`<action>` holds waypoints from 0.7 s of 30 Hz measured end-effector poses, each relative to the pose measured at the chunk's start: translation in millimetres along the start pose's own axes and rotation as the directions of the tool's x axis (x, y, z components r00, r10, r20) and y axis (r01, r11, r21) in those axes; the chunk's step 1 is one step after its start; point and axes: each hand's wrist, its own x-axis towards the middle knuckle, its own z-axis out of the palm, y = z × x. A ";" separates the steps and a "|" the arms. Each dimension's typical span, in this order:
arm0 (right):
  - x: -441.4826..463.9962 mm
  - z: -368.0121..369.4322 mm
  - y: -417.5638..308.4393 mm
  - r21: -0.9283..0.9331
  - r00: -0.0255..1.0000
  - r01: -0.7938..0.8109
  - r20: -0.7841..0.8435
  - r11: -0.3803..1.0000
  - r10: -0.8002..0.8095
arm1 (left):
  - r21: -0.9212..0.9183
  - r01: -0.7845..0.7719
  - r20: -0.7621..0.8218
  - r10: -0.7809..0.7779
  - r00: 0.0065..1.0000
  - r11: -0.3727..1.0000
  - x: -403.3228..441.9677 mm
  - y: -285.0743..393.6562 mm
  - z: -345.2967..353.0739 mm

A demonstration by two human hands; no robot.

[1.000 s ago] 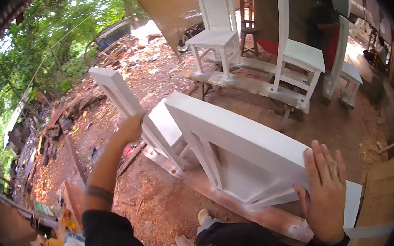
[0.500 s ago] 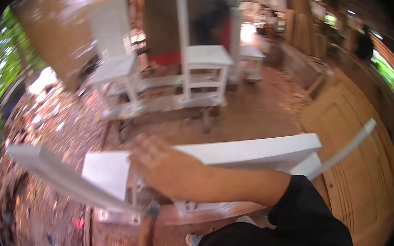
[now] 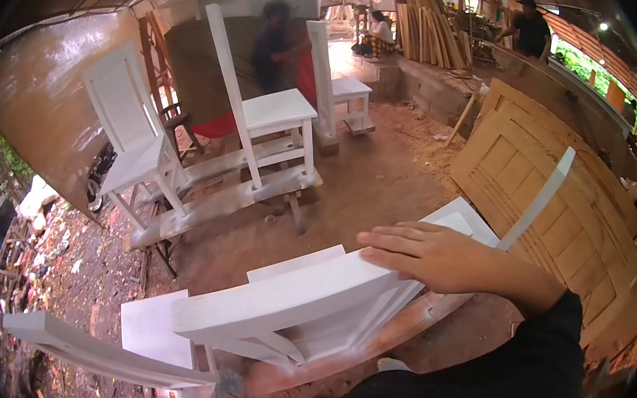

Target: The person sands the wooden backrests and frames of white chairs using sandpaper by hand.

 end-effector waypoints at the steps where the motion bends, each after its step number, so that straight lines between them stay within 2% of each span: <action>1: -15.0 -1.8 7.3 -0.042 1.000 -0.012 -0.001 0.999 0.011 | 0.089 0.016 -0.019 -0.014 1.000 0.996 -14.3 27.7 1.6; 2: -30.0 -3.6 15.5 -0.084 1.000 -0.020 -0.004 0.996 0.019 | 0.175 0.034 -0.042 -0.027 0.999 0.984 -27.3 42.4 5.5; 3: -45.5 -5.2 23.5 -0.076 0.998 -0.060 0.002 0.995 0.061 | 0.416 -0.083 0.022 0.082 0.996 0.906 -33.7 20.0 3.6; 4: -61.9 -6.1 31.1 -0.069 0.995 -0.097 0.010 0.993 0.098 | 0.622 -0.201 0.086 0.190 0.978 0.757 -42.8 12.3 4.8; 5: -76.6 -6.2 40.6 -0.061 0.991 -0.132 0.018 0.989 0.133 | 0.723 -0.191 0.157 0.112 0.981 0.664 -54.9 5.2 2.5; 7: -102.9 -0.6 61.2 -0.033 0.981 -0.179 -0.082 0.983 0.176 | 0.538 0.025 0.027 -0.046 0.999 0.843 -84.4 10.1 15.1; 8: -114.9 6.0 70.3 -0.009 0.970 -0.208 -0.130 0.978 0.205 | 0.148 0.185 -0.130 -0.166 0.977 0.971 -98.0 5.1 31.2; 9: -124.0 13.4 80.2 -0.037 0.962 -0.215 -0.183 0.976 0.205 | -0.282 0.250 -0.227 -0.318 0.920 0.926 -109.8 10.3 43.3; 12: -130.8 28.6 88.6 -0.102 0.983 -0.110 -0.156 0.989 0.093 | -0.455 0.337 -0.212 -0.468 0.858 0.824 -133.7 37.8 58.1; 15: -130.8 34.9 99.6 0.039 0.882 -0.056 -0.467 0.998 0.067 | -0.389 0.311 -0.389 -0.461 0.798 0.867 -145.5 53.6 66.9; 16: -127.7 32.2 103.6 0.068 0.822 -0.036 -0.565 0.997 0.068 | -0.179 0.306 -0.378 -0.352 0.856 0.935 -148.1 42.5 59.0; 17: -118.8 25.6 103.4 0.113 0.840 -0.014 -0.537 0.994 0.073 | 0.034 0.280 -0.340 -0.253 0.906 0.959 -153.4 23.1 44.5; 19: -99.4 16.7 89.7 0.043 0.959 0.114 -0.264 0.992 -0.099 | 0.236 0.198 -0.264 -0.133 0.955 0.951 -162.5 4.0 33.3; 20: -90.9 13.2 81.2 0.021 0.977 0.183 -0.116 0.983 -0.179 | 0.230 0.156 -0.247 -0.097 0.964 0.961 -164.9 -5.0 28.6; 21: -84.3 9.9 74.2 0.035 0.978 0.202 -0.069 0.979 -0.199 | 0.162 0.178 -0.273 -0.129 0.953 0.971 -164.6 -2.3 28.9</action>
